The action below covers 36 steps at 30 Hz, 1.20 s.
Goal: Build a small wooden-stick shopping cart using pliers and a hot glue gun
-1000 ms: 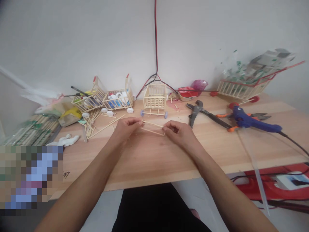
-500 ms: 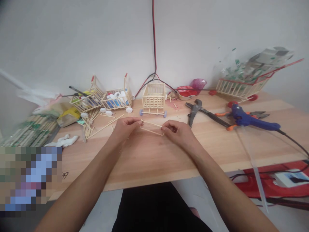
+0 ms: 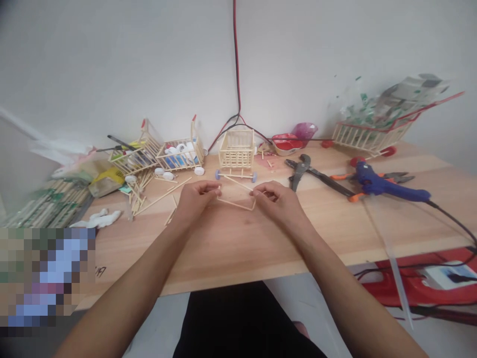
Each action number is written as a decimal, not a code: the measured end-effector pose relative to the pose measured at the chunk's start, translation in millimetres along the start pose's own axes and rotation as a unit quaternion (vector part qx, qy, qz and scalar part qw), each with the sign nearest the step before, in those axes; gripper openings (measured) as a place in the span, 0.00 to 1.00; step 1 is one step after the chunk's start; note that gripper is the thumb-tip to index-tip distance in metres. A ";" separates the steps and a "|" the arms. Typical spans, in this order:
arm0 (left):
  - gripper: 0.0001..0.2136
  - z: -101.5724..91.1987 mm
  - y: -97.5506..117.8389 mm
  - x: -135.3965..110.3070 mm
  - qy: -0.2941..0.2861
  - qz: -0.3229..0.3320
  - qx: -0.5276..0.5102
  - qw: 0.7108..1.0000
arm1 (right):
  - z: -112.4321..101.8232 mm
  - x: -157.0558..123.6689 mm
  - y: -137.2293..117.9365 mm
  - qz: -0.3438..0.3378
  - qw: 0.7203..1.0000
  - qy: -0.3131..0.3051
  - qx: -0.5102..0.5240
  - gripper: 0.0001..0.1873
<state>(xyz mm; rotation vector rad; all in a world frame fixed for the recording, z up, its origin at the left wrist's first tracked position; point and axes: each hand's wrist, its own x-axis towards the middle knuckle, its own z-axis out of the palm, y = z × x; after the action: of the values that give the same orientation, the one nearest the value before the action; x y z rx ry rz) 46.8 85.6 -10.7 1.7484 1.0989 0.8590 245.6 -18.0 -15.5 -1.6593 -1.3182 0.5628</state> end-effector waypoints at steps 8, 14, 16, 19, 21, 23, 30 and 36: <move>0.08 5.0 0.8 1.8 0.024 0.033 0.100 0.994 | -2.3 -1.8 -3.4 0.012 1.000 0.008 0.026 0.13; 0.10 -4.4 5.4 1.4 0.115 0.103 0.059 0.986 | -6.9 -1.4 -3.6 -0.007 0.997 0.057 0.052 0.13; 0.10 -4.9 11.7 -2.6 0.104 0.111 -0.009 0.988 | -6.8 -3.2 -7.0 -0.020 0.996 0.059 0.059 0.13; 0.12 2.9 21.4 -10.8 0.005 0.077 -0.124 0.989 | 0.4 -10.3 -16.1 -0.049 0.996 0.069 0.035 0.11; 0.13 11.2 25.8 -16.1 -0.061 0.049 -0.178 0.981 | 10.7 -17.6 -23.6 -0.077 0.995 0.062 0.011 0.10; 0.12 17.8 27.7 -20.3 -0.097 0.032 -0.218 0.971 | 22.9 -25.4 -30.8 -0.093 0.995 0.034 -0.013 0.10; 0.11 11.8 24.9 -21.9 -0.103 -0.032 -0.305 0.946 | -5.0 -42.5 -29.6 -0.105 0.989 0.036 -0.095 0.09; 0.12 7.5 32.2 -23.9 -0.094 -0.049 -0.278 0.955 | -150.3 -37.6 51.0 -0.028 0.880 0.237 -0.411 0.13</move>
<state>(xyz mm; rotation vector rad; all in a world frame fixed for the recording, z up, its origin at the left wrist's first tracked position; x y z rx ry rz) 54.8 53.9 13.7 1.2633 0.7194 0.8227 379.2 -109.2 5.7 -2.2207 -1.2873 -0.5169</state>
